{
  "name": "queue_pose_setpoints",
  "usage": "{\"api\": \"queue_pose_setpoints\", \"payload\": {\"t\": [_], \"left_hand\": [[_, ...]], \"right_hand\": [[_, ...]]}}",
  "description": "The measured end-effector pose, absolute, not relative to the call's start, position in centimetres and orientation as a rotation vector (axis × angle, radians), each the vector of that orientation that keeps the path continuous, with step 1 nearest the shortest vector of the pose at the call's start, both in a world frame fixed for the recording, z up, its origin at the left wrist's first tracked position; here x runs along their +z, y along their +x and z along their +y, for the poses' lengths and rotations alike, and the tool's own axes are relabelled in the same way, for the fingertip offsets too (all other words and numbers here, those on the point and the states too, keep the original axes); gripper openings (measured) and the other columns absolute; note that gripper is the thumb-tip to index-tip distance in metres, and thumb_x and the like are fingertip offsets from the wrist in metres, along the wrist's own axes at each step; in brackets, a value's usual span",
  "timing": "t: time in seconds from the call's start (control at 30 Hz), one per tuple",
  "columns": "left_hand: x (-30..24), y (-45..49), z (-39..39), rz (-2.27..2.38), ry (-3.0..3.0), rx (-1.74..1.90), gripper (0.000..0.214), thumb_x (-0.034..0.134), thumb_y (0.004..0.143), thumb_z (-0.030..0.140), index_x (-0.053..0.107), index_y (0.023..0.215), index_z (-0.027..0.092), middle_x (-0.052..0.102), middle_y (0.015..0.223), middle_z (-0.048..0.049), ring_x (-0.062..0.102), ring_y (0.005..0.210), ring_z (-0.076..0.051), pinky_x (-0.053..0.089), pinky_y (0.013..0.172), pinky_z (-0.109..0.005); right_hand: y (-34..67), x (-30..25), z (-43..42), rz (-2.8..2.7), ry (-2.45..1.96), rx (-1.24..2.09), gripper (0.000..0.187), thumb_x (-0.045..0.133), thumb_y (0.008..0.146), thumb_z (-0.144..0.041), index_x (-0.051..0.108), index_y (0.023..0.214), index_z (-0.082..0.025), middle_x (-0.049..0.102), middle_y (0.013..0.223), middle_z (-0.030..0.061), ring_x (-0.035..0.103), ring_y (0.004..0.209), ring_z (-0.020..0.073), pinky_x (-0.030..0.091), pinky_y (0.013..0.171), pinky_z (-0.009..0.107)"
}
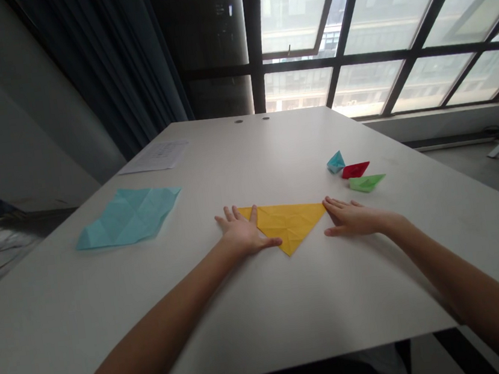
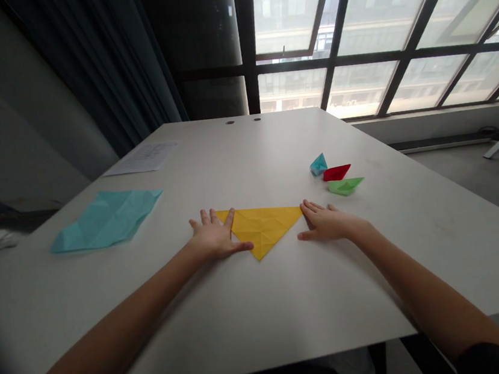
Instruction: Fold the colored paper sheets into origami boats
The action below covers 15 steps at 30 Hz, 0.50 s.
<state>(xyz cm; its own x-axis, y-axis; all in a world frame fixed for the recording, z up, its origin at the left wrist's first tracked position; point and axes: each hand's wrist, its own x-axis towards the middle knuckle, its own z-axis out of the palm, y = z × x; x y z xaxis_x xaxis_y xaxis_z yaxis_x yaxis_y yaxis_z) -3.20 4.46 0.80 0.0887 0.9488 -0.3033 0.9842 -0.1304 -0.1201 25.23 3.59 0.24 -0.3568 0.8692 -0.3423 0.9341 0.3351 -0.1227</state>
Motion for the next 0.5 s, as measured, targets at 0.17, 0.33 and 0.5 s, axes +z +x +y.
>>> {"api": "queue_pose_setpoints", "payload": {"t": [0.17, 0.33, 0.5], "left_hand": [[0.7, -3.2, 4.3, 1.985, 2.199, -0.458, 0.112, 0.037, 0.048, 0.083, 0.002, 0.137, 0.025, 0.007, 0.143, -0.0216, 0.001, 0.126, -0.048, 0.006, 0.090, -0.067], [0.6, -3.7, 4.7, 1.905, 2.285, -0.441, 0.110, 0.032, 0.051, 0.084, 0.002, 0.138, 0.024, 0.007, 0.143, -0.0206, -0.001, 0.128, -0.044, 0.003, 0.092, -0.066], [1.4, -4.7, 5.9, 1.794, 2.287, -0.436, 0.102, 0.027, 0.056, 0.083, 0.004, 0.138, 0.027, 0.007, 0.143, -0.0189, 0.000, 0.129, -0.042, 0.005, 0.093, -0.065]], "right_hand": [[24.7, 0.3, 4.0, 2.545, 1.720, -0.213, 0.080, 0.037, 0.073, -0.067, 0.030, 0.134, -0.015, 0.028, 0.140, 0.0148, 0.028, 0.126, 0.0317, 0.028, 0.099, 0.050], [24.3, 0.7, 4.6, 2.931, 1.464, -0.200, 0.056, 0.044, 0.079, -0.052, 0.043, 0.126, -0.022, 0.047, 0.128, 0.0085, 0.043, 0.115, 0.0251, 0.037, 0.094, 0.040], [24.0, 1.2, 4.4, 3.035, 1.334, -0.336, 0.040, 0.045, 0.082, -0.045, 0.056, 0.113, -0.022, 0.062, 0.105, 0.0076, 0.054, 0.096, 0.0221, 0.043, 0.084, 0.036]]}}
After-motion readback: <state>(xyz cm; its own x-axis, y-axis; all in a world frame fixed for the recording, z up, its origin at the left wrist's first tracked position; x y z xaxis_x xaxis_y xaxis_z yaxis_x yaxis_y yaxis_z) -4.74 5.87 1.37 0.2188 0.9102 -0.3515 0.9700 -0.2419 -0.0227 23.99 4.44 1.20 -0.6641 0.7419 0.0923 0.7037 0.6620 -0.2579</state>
